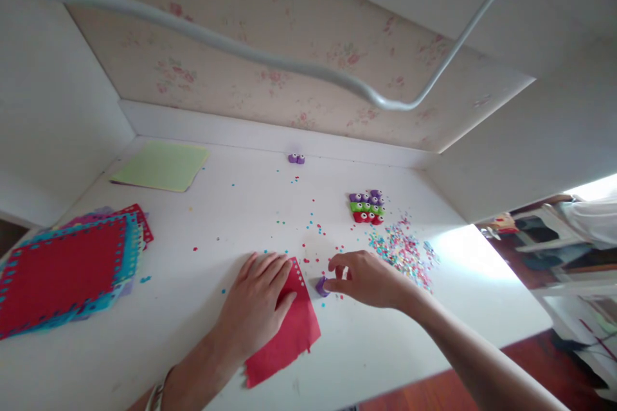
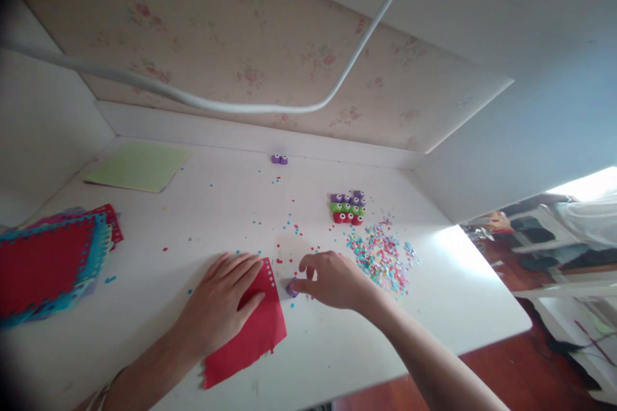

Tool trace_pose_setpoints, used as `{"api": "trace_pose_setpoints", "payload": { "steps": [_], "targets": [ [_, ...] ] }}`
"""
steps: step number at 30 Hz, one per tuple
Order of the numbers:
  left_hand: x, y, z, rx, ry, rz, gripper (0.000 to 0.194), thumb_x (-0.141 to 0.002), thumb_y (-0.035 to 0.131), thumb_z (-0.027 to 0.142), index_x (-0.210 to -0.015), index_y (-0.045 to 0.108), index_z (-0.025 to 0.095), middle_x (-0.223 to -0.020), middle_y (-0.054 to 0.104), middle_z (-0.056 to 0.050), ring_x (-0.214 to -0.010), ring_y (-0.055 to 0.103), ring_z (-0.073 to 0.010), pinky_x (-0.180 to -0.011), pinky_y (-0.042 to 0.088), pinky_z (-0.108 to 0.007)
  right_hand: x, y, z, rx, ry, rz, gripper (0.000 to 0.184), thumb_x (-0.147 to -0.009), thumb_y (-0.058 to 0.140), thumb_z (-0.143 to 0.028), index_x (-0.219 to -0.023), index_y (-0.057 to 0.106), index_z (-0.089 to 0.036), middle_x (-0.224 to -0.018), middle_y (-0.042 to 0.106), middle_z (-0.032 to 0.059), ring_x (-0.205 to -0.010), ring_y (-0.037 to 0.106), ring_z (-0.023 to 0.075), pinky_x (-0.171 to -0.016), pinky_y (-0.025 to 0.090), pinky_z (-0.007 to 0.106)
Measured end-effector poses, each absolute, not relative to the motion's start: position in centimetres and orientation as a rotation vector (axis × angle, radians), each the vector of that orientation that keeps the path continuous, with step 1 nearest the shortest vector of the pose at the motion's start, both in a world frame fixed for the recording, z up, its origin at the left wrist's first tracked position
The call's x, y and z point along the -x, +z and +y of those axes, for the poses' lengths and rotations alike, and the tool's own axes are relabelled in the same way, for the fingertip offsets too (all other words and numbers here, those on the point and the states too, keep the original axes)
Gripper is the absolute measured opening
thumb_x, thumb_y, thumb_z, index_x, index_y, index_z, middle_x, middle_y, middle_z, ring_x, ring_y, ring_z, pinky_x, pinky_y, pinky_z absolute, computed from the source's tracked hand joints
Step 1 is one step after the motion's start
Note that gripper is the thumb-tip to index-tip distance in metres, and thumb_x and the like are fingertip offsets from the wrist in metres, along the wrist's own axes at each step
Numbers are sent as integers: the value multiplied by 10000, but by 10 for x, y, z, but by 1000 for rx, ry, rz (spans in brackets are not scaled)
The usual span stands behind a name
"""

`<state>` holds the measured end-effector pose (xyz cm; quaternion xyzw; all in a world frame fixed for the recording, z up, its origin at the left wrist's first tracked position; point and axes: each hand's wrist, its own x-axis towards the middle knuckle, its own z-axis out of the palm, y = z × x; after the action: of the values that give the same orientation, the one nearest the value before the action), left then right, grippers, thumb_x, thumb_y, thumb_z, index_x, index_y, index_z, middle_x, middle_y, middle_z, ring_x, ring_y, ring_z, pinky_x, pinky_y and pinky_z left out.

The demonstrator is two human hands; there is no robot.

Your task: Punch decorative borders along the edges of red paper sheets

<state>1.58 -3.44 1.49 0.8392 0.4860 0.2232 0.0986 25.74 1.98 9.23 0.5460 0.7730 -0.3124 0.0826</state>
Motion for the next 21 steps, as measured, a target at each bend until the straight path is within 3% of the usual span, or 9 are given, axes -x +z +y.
{"api": "trace_pose_setpoints", "payload": {
  "steps": [4, 8, 13, 17, 19, 21],
  "targets": [
    [-16, 16, -34, -2485, 633, 1460, 419, -928, 544, 272, -1337, 507, 188, -1337, 602, -98, -1246, 532, -265, -1114, 338, -519, -250, 85, -6, -1652, -756, 2496, 224, -910, 587, -409, -913, 722, -230, -880, 709, 39, -778, 643, 161, -687, 424, 266],
    [-16, 13, -33, -2497, 646, 1481, 394, -934, 536, 276, -1317, 518, 188, -1332, 603, -100, -1212, 555, -270, -1094, 363, -530, -255, 85, -8, -1627, -751, 2561, 285, -961, 495, -283, -826, 734, -207, -803, 692, 41, -760, 634, 151, -702, 435, 269],
    [-16, 8, -32, -2539, 636, 1490, 385, -933, 537, 275, -1309, 525, 187, -1325, 605, -105, -1192, 565, -272, -1088, 370, -532, -280, 85, 17, -1798, -1413, 2343, 212, -889, 600, -338, -938, 772, -224, -791, 725, 14, -749, 647, 138, -722, 503, 267],
    [-16, 6, -32, -2549, 670, 1486, 386, -922, 546, 251, -1303, 529, 186, -1317, 612, -106, -1191, 572, -272, -1082, 383, -524, -310, 83, 52, -2124, -1858, 2111, 365, -817, 664, -419, -1079, 743, -177, -953, 752, 59, -859, 684, 160, -853, 543, 310],
    [-15, 6, -32, -2550, 680, 1479, 391, -916, 549, 232, -1304, 528, 184, -1315, 614, -105, -1192, 573, -274, -1076, 391, -528, -328, 85, 77, -2307, -1688, 2215, 442, -820, 648, -429, -1155, 710, -147, -1050, 741, 96, -907, 692, 176, -865, 543, 313],
    [-15, 6, -32, -2548, 695, 1475, 395, -913, 551, 226, -1305, 529, 188, -1312, 616, -103, -1187, 577, -277, -1066, 401, -534, -348, 89, 105, -2421, -1167, 2309, 496, -894, 547, -448, -1251, 653, -121, -1066, 738, 124, -904, 699, 191, -811, 551, 309]
  ]
}}
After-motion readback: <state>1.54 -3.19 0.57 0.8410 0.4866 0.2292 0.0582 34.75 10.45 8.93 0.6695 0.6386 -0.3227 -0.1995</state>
